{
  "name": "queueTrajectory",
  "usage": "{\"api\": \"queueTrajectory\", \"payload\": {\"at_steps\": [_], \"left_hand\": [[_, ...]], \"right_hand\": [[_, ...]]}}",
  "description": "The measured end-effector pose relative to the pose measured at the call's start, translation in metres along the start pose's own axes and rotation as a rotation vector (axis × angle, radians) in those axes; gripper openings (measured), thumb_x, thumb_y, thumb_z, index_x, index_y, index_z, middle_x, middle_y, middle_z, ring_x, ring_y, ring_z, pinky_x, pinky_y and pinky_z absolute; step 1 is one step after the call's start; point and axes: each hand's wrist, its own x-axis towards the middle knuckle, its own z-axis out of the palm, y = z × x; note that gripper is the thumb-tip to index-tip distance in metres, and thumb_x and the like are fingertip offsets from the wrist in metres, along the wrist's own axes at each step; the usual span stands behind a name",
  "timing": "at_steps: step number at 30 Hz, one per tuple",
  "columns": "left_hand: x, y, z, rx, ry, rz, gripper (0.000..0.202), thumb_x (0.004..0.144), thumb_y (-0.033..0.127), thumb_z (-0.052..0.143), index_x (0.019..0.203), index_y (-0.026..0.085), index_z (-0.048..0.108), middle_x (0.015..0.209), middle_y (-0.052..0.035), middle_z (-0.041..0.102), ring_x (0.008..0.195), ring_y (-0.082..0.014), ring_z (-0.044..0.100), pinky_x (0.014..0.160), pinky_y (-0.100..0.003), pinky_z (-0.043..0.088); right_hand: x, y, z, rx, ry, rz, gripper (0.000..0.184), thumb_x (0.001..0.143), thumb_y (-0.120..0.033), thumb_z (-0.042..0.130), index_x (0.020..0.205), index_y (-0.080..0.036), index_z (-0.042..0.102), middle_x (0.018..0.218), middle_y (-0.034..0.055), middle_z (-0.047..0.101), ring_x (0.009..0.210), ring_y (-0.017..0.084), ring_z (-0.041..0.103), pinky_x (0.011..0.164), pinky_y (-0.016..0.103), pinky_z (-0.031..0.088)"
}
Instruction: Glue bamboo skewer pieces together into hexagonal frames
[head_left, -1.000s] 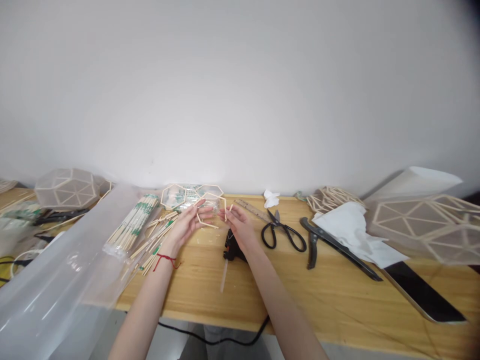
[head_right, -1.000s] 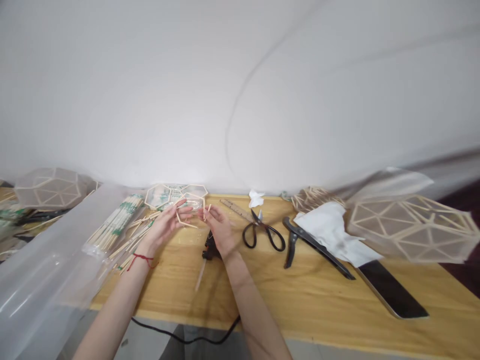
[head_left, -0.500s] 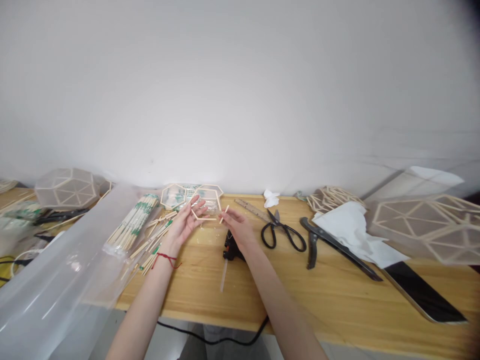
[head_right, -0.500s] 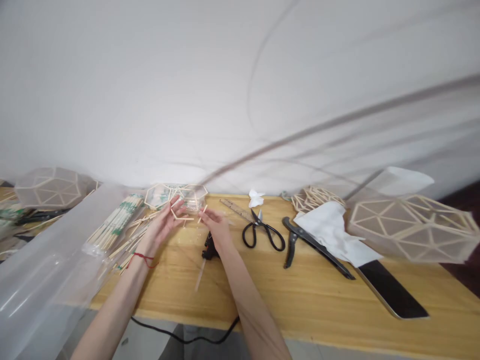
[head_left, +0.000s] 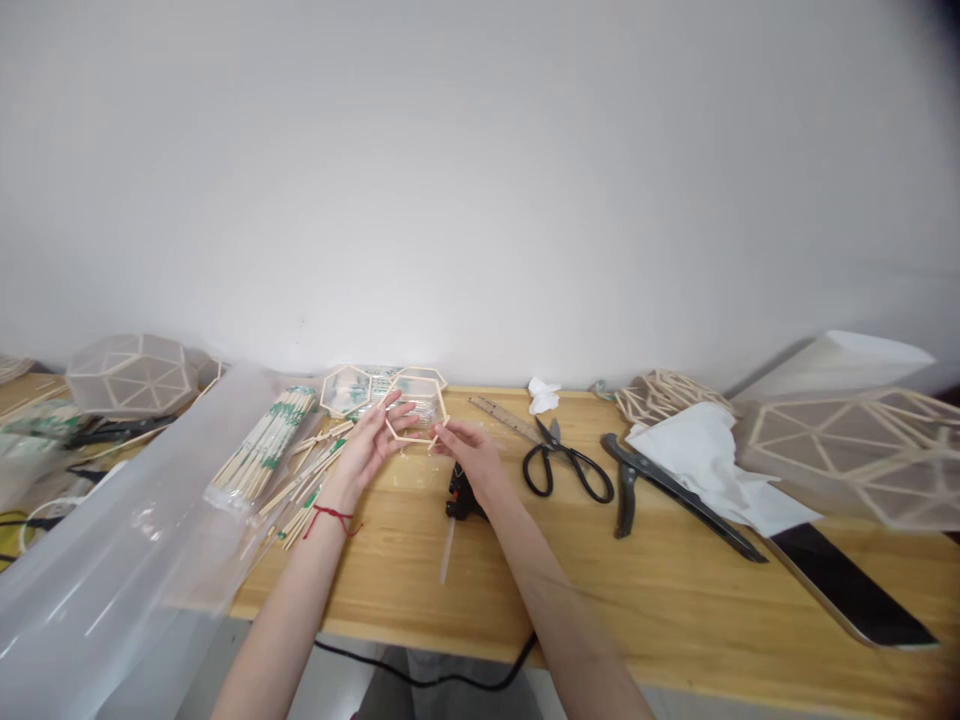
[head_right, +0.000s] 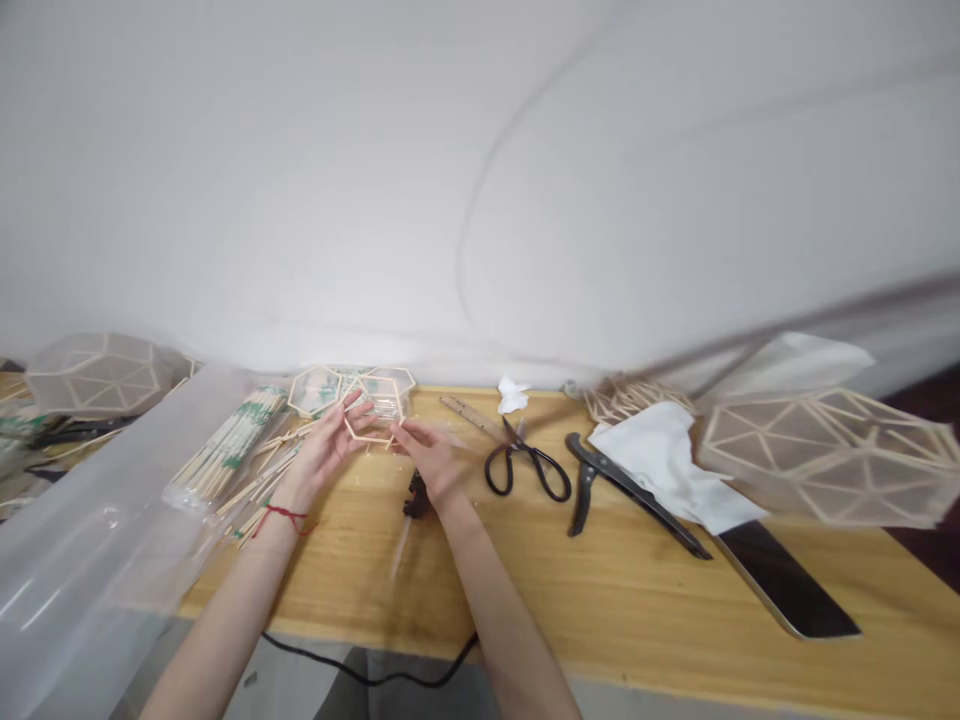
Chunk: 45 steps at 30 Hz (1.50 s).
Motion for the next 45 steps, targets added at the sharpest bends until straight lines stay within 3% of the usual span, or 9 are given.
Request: {"api": "queueTrajectory", "payload": {"at_steps": [17,23,45], "left_hand": [[0.0003,0.0000,-0.0027,0.060,-0.021,-0.006,0.037,0.088,0.028,0.054,0.123,0.016,0.054,0.113,-0.0145,0.066,0.094,-0.0212,0.067,0.077,-0.033,0.056],[0.0002,-0.0017,-0.0027,0.059,-0.013,0.002,0.038,0.087,0.029,0.055,0.123,0.017,0.054,0.115,-0.0147,0.065,0.096,-0.0224,0.066,0.077,-0.034,0.056],[0.0015,-0.0023,-0.0045,0.094,-0.001,0.013,0.042,0.086,0.036,0.056,0.124,0.018,0.054,0.113,-0.0145,0.066,0.094,-0.0222,0.066,0.076,-0.034,0.055]], "right_hand": [[0.0042,-0.0003,-0.0056,0.092,0.006,0.015,0.031,0.052,-0.041,0.082,0.073,-0.019,0.072,0.071,0.0016,0.068,0.066,0.014,0.062,0.063,0.029,0.053],[0.0031,0.0011,-0.0051,0.107,0.037,-0.001,0.029,0.053,-0.036,0.081,0.076,-0.020,0.072,0.084,0.0035,0.071,0.071,0.015,0.063,0.069,0.031,0.054],[0.0032,0.0026,-0.0047,0.086,0.014,0.006,0.029,0.053,-0.035,0.082,0.077,-0.022,0.072,0.085,0.0030,0.072,0.072,0.017,0.065,0.073,0.035,0.053]]}}
